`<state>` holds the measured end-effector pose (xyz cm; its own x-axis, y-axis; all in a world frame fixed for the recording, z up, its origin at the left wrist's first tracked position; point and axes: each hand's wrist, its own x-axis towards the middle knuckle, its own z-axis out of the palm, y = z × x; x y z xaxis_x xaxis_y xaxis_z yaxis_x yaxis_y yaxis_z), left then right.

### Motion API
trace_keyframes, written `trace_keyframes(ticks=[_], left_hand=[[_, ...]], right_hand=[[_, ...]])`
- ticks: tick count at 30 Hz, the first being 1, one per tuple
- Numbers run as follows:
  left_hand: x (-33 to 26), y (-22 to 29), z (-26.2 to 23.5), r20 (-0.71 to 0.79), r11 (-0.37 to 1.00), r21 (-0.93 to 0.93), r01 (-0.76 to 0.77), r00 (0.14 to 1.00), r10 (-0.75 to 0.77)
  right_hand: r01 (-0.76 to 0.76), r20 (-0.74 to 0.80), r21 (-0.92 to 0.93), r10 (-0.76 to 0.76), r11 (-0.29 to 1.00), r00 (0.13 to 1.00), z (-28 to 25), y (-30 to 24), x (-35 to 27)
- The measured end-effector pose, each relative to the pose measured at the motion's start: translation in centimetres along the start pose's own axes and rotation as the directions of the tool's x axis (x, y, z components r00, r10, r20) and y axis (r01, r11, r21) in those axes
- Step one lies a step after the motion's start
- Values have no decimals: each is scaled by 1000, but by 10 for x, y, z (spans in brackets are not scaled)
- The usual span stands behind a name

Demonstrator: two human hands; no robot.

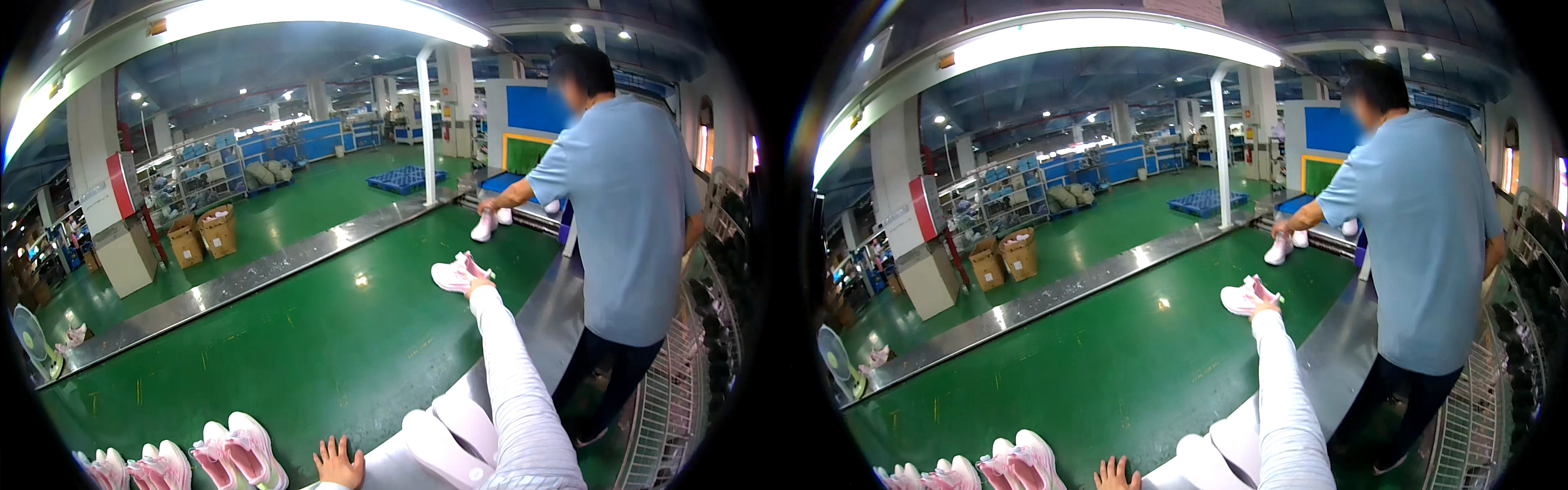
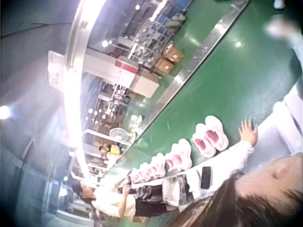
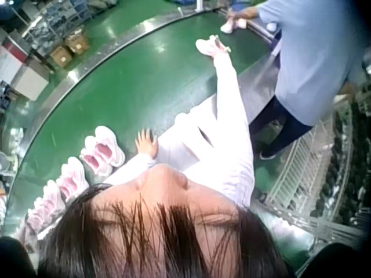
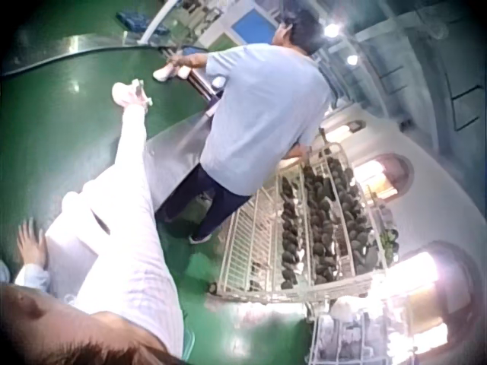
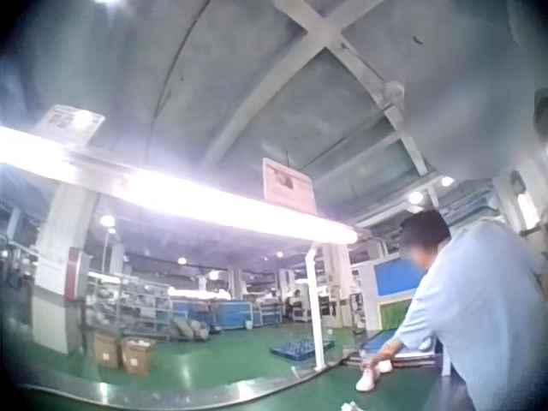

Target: The person inserts pink shoe insoles into pink and white sneakers on a factory assembly line. They pick up insoles from a stack, place them inside the shoes, and push the shoes forward along the conveyor belt.

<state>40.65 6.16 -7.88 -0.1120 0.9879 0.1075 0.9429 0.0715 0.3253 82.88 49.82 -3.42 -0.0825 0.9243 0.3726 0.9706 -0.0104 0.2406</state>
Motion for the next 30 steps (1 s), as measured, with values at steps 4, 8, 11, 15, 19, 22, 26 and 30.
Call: trace_keyframes(ticks=[4,8,11,15,19,22,26,30], left_hand=[[12,6,8,31,993,-19,-117,993,117],[-5,-2,9,39,999,34,32,999,-33],[-6,-1,15,57,996,89,-3,998,-2],[-14,-8,16,54,996,88,25,998,-30],[2,-6,18,-15,999,-3,-41,999,41],[10,-3,-2,-27,969,-213,-128,992,125],[18,2,-21,-180,902,-275,-333,939,292],[30,3,-15,-401,874,-313,-373,886,235]], right_hand=[[-96,-275,-908,-408,407,870,143,125,20],[42,-236,-825,-411,564,881,106,42,35],[38,-198,-707,-249,706,948,63,42,-1],[-147,73,932,225,330,972,-34,-19,-47],[28,279,436,-164,900,946,-125,-118,-81],[367,263,593,-603,717,753,-163,-195,-127],[214,72,944,-790,251,609,-224,-242,-218],[24,124,986,-816,167,564,-338,-220,-261]])
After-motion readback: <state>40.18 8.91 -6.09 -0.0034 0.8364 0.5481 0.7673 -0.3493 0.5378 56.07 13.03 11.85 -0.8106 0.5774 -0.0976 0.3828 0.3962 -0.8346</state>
